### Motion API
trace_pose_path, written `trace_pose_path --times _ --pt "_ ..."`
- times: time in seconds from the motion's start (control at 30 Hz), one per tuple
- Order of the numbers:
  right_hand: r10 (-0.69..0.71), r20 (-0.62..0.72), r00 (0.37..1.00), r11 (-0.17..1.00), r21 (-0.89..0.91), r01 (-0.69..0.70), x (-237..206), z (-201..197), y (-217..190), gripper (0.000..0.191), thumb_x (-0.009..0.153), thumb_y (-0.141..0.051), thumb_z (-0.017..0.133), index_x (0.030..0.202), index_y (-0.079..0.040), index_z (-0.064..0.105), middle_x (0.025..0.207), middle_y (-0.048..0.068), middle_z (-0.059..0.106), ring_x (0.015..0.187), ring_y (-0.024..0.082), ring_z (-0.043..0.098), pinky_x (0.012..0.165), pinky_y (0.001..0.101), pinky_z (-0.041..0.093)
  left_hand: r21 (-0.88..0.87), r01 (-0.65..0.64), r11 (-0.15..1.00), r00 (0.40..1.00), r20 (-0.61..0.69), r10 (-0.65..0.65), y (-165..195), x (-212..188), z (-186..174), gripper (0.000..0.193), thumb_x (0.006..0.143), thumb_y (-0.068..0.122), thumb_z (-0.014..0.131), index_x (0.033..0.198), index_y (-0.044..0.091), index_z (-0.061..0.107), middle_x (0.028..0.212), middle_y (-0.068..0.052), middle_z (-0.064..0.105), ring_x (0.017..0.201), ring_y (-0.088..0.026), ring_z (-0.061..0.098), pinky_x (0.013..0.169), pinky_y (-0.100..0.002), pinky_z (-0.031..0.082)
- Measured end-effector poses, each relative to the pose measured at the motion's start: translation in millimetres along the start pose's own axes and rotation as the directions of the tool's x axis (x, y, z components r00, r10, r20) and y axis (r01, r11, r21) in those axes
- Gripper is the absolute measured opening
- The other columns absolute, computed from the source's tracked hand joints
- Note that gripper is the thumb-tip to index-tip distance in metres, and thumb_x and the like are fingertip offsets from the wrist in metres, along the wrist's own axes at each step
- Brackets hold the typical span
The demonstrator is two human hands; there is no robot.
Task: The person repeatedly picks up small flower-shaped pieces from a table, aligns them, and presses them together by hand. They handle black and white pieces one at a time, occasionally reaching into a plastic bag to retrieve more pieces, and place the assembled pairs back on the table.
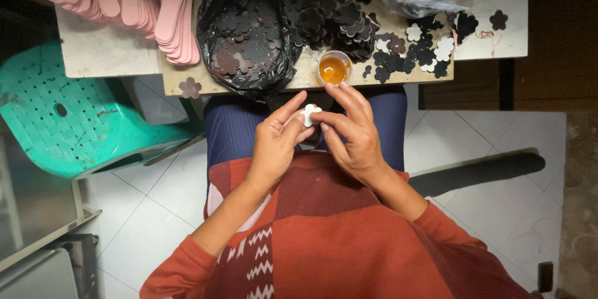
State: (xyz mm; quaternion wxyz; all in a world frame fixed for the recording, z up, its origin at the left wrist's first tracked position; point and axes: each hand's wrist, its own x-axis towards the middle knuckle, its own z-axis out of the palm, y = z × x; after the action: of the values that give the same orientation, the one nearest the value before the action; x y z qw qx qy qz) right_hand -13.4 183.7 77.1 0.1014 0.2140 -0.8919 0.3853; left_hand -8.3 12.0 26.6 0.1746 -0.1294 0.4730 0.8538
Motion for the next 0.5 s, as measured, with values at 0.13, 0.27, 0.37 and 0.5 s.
trace_pose_path --times 0.13,0.27,0.37,0.5 --pt "-0.049 -0.006 0.999 0.997 -0.053 0.049 -0.4 0.9 2.7 0.027 0.089 0.0 0.073 0.114 -0.008 0.075 0.149 0.017 0.055 0.144 0.04 0.046 0.12 0.0477 0.039 -0.001 0.007 1.0 1.0 0.01 -0.007 -0.6 1.1 2.2 0.048 0.104 0.007 0.052 0.152 0.004 0.049 0.127 -0.01 0.068 0.112 -0.014 0.067 0.097 -0.032 0.058" --pt "-0.111 0.014 0.994 0.985 -0.129 0.112 -1.4 0.5 3.4 0.032 0.086 0.0 0.074 0.117 -0.008 0.073 0.15 0.018 0.054 0.144 0.041 0.046 0.119 0.0483 0.041 0.006 0.024 1.0 1.0 -0.005 -0.024 -1.3 1.8 1.8 0.048 0.104 0.009 0.052 0.152 0.005 0.049 0.123 -0.009 0.069 0.105 -0.013 0.068 0.095 -0.033 0.059" --pt "-0.145 0.034 0.989 0.976 -0.161 0.148 -2.9 1.4 1.7 0.034 0.085 -0.001 0.075 0.119 -0.008 0.072 0.15 0.018 0.053 0.143 0.041 0.046 0.119 0.0486 0.04 -0.01 0.035 0.999 0.999 -0.012 -0.035 -1.6 0.8 -2.4 0.048 0.105 0.01 0.052 0.153 0.005 0.048 0.123 -0.008 0.069 0.103 -0.013 0.068 0.095 -0.033 0.059" --pt "-0.144 0.03 0.989 0.974 -0.172 0.147 -2.1 0.2 3.0 0.03 0.085 -0.002 0.075 0.114 -0.009 0.072 0.15 0.018 0.052 0.144 0.041 0.045 0.119 0.0489 0.04 0.004 0.043 0.999 0.999 -0.015 -0.043 -3.6 1.2 -4.3 0.049 0.105 0.01 0.051 0.153 0.006 0.048 0.122 -0.008 0.069 0.101 -0.012 0.067 0.094 -0.032 0.059"
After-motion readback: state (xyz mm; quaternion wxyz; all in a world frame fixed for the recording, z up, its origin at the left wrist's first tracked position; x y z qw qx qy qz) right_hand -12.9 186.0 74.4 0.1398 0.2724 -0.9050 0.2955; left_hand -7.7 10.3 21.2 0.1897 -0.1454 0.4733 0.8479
